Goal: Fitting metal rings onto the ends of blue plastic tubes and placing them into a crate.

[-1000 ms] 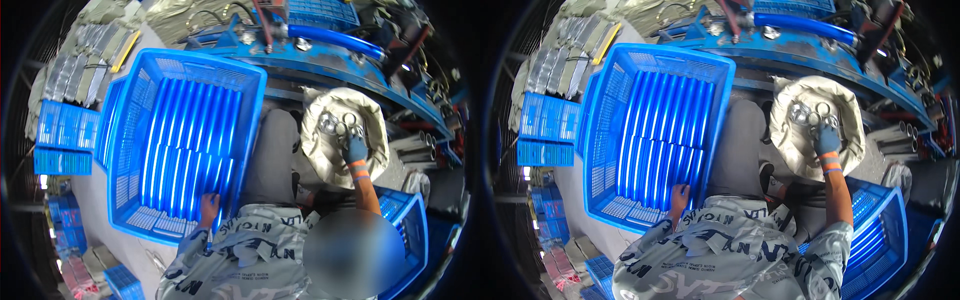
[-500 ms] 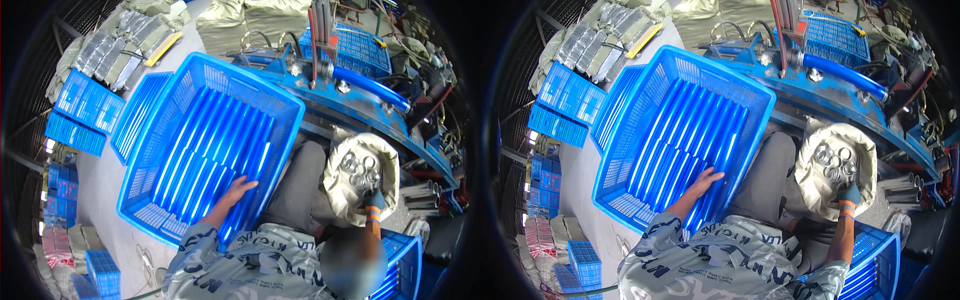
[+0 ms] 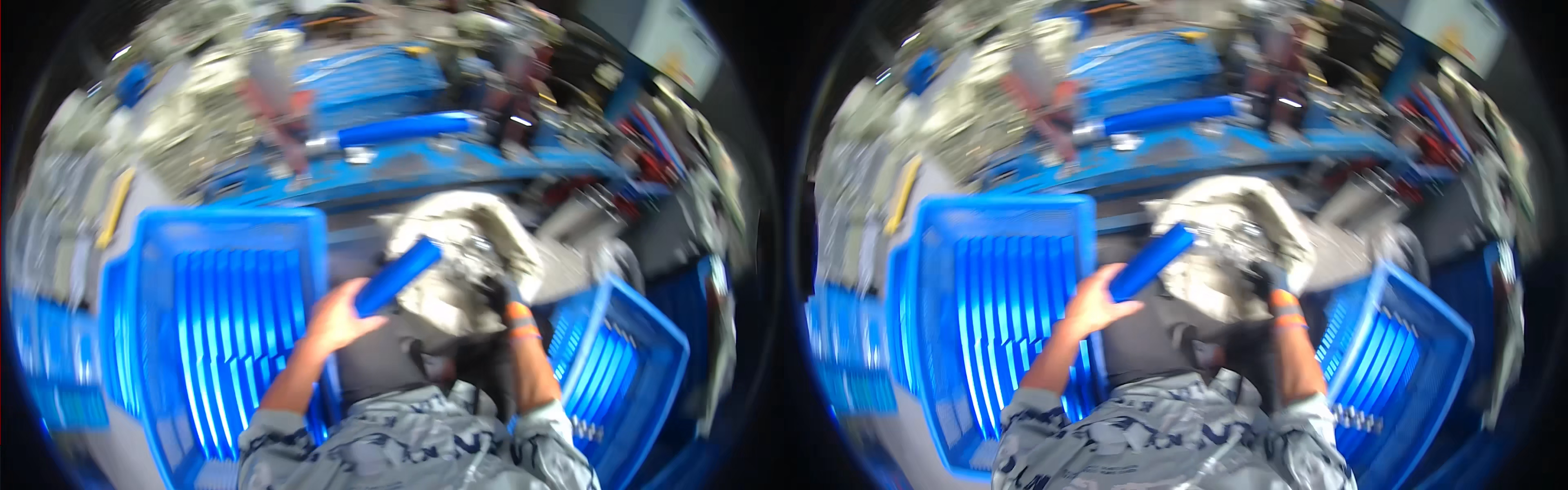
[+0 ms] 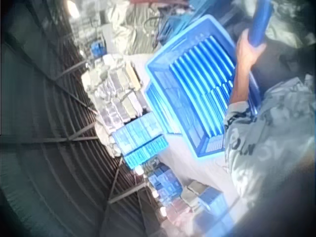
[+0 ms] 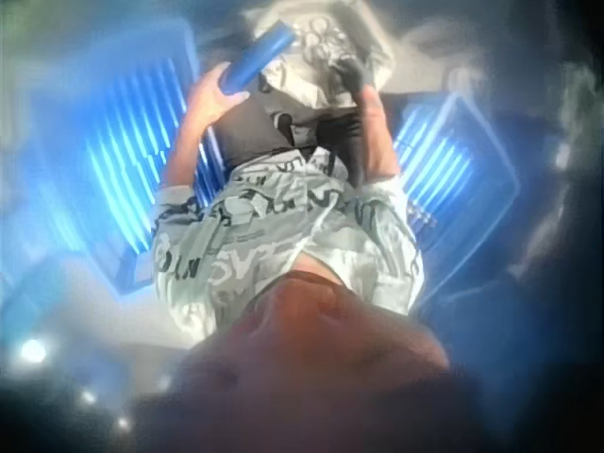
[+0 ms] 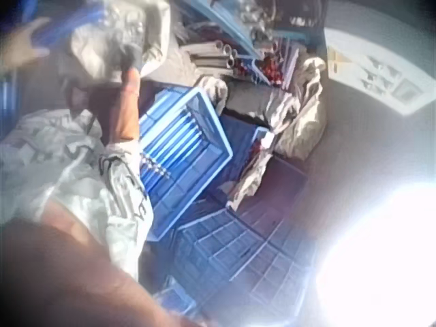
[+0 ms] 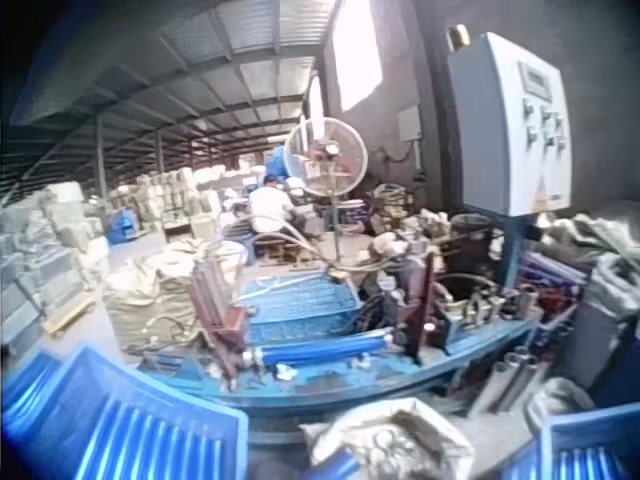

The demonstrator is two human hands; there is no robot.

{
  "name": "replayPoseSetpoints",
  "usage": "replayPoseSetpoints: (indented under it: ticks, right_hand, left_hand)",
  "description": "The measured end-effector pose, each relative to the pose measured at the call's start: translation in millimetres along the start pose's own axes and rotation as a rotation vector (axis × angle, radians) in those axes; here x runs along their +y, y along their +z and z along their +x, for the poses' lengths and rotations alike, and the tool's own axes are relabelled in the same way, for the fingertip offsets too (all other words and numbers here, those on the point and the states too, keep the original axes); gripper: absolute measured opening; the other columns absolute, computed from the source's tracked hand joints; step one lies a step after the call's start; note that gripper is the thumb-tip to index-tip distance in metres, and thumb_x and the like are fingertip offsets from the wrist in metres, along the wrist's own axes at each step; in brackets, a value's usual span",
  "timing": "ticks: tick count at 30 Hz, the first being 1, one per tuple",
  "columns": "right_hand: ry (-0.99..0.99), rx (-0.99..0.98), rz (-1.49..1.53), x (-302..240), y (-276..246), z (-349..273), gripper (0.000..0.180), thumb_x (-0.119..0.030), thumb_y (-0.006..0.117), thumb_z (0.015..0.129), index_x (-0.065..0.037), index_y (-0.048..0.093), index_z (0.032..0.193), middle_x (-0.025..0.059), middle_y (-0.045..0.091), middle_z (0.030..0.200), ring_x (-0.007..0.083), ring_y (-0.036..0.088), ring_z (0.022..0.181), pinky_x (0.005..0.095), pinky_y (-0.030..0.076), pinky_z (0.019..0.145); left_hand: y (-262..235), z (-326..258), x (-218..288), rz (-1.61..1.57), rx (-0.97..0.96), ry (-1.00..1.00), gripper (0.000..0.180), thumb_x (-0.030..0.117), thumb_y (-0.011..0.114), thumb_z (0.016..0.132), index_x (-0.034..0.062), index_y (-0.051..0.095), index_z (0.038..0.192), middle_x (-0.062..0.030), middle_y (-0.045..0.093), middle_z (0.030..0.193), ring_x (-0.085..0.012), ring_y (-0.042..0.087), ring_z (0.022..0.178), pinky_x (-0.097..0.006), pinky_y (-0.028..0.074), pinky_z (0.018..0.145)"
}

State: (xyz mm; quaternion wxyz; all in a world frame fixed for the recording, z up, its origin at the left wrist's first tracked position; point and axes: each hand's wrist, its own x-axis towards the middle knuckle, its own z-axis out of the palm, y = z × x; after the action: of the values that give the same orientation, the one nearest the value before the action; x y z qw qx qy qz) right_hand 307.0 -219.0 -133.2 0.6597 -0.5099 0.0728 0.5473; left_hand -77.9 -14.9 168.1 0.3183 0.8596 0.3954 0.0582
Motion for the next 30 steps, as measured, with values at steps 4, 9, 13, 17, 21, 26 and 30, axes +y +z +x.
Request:
replayPoseSetpoints:
  ticks: [4, 9, 13, 17, 21, 26, 30]
  right_hand:
    - [-0.163, -0.401, 0.322, -29.3, 67.6, -106.8, 0.064, -0.049, 0.082, 0.106, -0.007, 0.068, 0.152, 0.0157, 0.073, 0.147, 0.0378, 0.076, 0.131, 0.0452, 0.071, 0.098]
    - [-0.305, -0.485, 0.359, -38.2, 61.8, -162.7, 0.076, -0.047, 0.079, 0.109, -0.002, 0.055, 0.165, 0.0188, 0.065, 0.161, 0.0353, 0.072, 0.14, 0.0465, 0.072, 0.104]
    - [-0.386, -0.512, 0.269, -57.1, 91.3, -189.9, 0.074, -0.036, 0.085, 0.105, -0.001, 0.058, 0.164, 0.0152, 0.067, 0.159, 0.0281, 0.074, 0.136, 0.0476, 0.07, 0.104]
    - [-0.433, -0.399, -0.002, -71.4, 91.1, -195.7, 0.071, -0.013, 0.091, 0.096, -0.004, 0.063, 0.161, 0.0077, 0.075, 0.149, 0.0215, 0.074, 0.132, 0.0448, 0.065, 0.109]
    - [-0.573, -0.492, -0.26, -78.7, 84.6, -202.7, 0.088, 0.011, 0.092, 0.084, -0.003, 0.059, 0.164, 0.0055, 0.073, 0.147, 0.0202, 0.071, 0.134, 0.0411, 0.061, 0.114]
    - [-0.558, -0.523, -0.085, -80.0, 92.7, -209.2, 0.098, 0.006, 0.089, 0.088, -0.003, 0.043, 0.174, 0.0145, 0.069, 0.152, 0.0247, 0.071, 0.136, 0.0438, 0.062, 0.113]
    - [-0.608, -0.511, -0.006, -73.1, 100.4, -213.3, 0.078, 0.006, 0.071, 0.101, 0.0, 0.044, 0.174, 0.0208, 0.066, 0.16, 0.0262, 0.07, 0.14, 0.0407, 0.06, 0.115]
  left_hand:
    - [-3.1, 3.5, 33.2, 0.039, -0.022, 0.11, 0.085, 0.029, 0.103, 0.075, 0.0042, 0.07, 0.15, -0.0198, 0.079, 0.14, -0.0388, 0.077, 0.13, -0.048, 0.059, 0.113]
    - [-5.6, 13.3, 76.3, 0.104, -0.148, 0.255, 0.078, 0.029, 0.099, 0.077, 0.0082, 0.073, 0.148, -0.0162, 0.08, 0.13, -0.0398, 0.078, 0.121, -0.048, 0.061, 0.105]
    - [-25.2, 5.5, 92.5, 0.17, -0.181, 0.271, 0.074, 0.029, 0.098, 0.078, 0.0101, 0.075, 0.145, -0.0144, 0.079, 0.12, -0.0384, 0.079, 0.112, -0.048, 0.062, 0.098]
    - [-30.8, 0.4, 93.0, 0.101, -0.051, 0.37, 0.072, 0.025, 0.097, 0.077, 0.0099, 0.076, 0.144, -0.0135, 0.079, 0.114, -0.0376, 0.08, 0.104, -0.046, 0.063, 0.093]
    - [-34.9, -0.4, 98.4, 0.1, 0.0, 0.379, 0.071, 0.023, 0.096, 0.077, 0.0101, 0.077, 0.143, -0.0124, 0.079, 0.112, -0.0365, 0.081, 0.101, -0.045, 0.063, 0.09]
    - [-37.3, 1.1, 99.3, 0.186, -0.068, 0.432, 0.064, 0.023, 0.092, 0.08, 0.0148, 0.077, 0.141, -0.0115, 0.075, 0.106, -0.0386, 0.078, 0.1, -0.049, 0.062, 0.086]
    - [-34.5, 2.2, 99.7, 0.227, -0.11, 0.43, 0.063, 0.023, 0.091, 0.079, 0.0156, 0.077, 0.141, -0.0112, 0.074, 0.103, -0.0382, 0.077, 0.098, -0.05, 0.062, 0.085]
